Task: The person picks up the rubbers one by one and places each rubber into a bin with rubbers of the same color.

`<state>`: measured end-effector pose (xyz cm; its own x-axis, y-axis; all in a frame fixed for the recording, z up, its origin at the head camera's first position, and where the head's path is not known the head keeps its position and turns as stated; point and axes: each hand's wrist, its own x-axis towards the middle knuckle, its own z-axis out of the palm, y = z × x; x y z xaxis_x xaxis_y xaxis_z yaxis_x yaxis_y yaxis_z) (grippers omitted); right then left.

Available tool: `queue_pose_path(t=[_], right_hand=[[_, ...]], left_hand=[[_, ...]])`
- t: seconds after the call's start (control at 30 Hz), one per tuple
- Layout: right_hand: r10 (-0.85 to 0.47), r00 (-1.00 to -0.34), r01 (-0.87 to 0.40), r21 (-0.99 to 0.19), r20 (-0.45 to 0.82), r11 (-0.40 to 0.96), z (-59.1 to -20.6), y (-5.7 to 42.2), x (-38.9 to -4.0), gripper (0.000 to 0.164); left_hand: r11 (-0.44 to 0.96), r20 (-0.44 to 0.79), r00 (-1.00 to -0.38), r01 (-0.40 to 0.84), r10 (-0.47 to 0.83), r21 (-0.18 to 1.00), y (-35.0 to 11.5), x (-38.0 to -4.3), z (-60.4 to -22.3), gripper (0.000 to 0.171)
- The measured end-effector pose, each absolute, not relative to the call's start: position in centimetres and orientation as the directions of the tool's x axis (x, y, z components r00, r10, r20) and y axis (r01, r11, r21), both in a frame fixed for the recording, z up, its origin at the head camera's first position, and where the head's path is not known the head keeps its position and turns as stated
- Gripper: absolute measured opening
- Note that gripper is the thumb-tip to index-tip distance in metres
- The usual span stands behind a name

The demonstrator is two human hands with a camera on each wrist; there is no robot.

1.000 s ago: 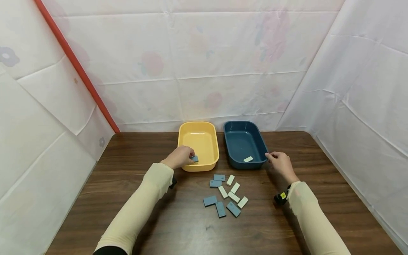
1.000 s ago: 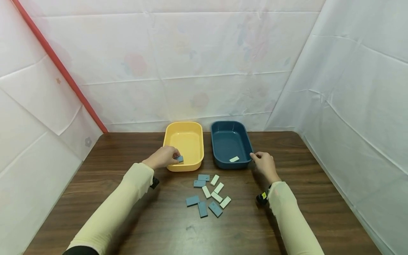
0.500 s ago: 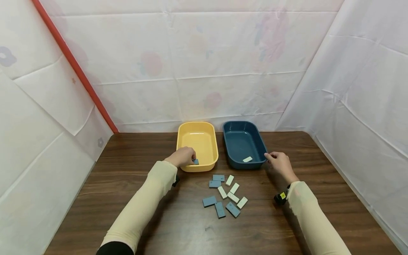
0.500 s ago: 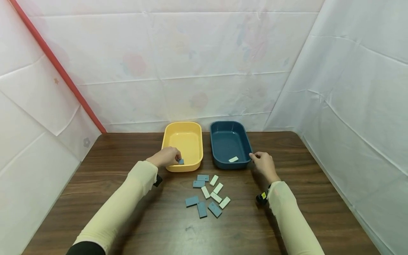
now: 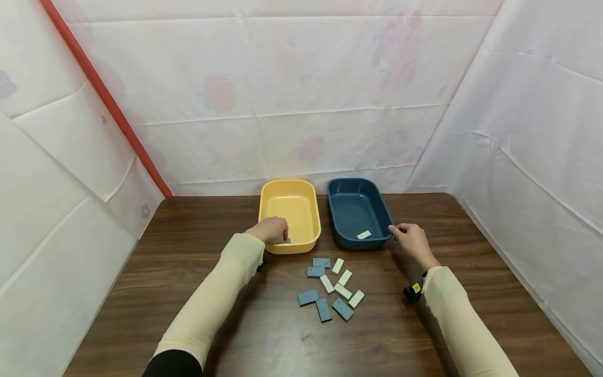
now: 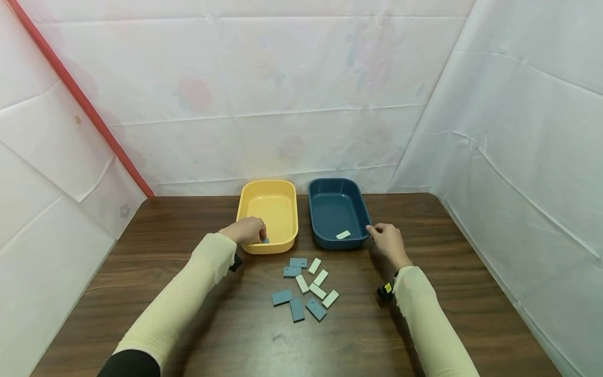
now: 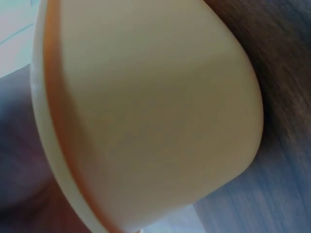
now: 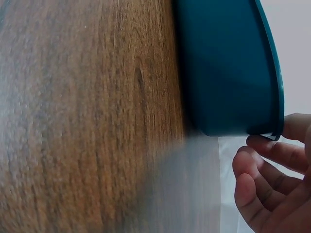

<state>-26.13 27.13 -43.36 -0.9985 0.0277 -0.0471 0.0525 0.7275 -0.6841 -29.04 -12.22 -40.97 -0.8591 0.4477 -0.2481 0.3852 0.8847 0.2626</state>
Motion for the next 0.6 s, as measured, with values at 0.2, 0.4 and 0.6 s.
queue_pose_path(t=[0.2, 0.4, 0.6], right_hand=[[0.024, -0.999, 0.042, -0.683, -0.035, 0.730, -43.23, 27.02, -26.22, 0.046], [0.029, -0.999, 0.049, -0.680, -0.041, 0.732, -43.20, 26.99, -26.13, 0.046], [0.026, -0.999, 0.042, -0.669, -0.034, 0.742, -43.22, 27.20, -26.23, 0.048]], left_hand=[[0.879, -0.242, -0.857, 0.389, 0.455, 0.275, -12.34, -29.08, -41.00, 0.010], [0.863, -0.209, -0.857, 0.399, 0.471, 0.310, -12.50, -29.27, -41.05, 0.014], [0.851, -0.147, -0.868, 0.411, 0.475, 0.326, -12.34, -29.00, -40.51, 0.019]])
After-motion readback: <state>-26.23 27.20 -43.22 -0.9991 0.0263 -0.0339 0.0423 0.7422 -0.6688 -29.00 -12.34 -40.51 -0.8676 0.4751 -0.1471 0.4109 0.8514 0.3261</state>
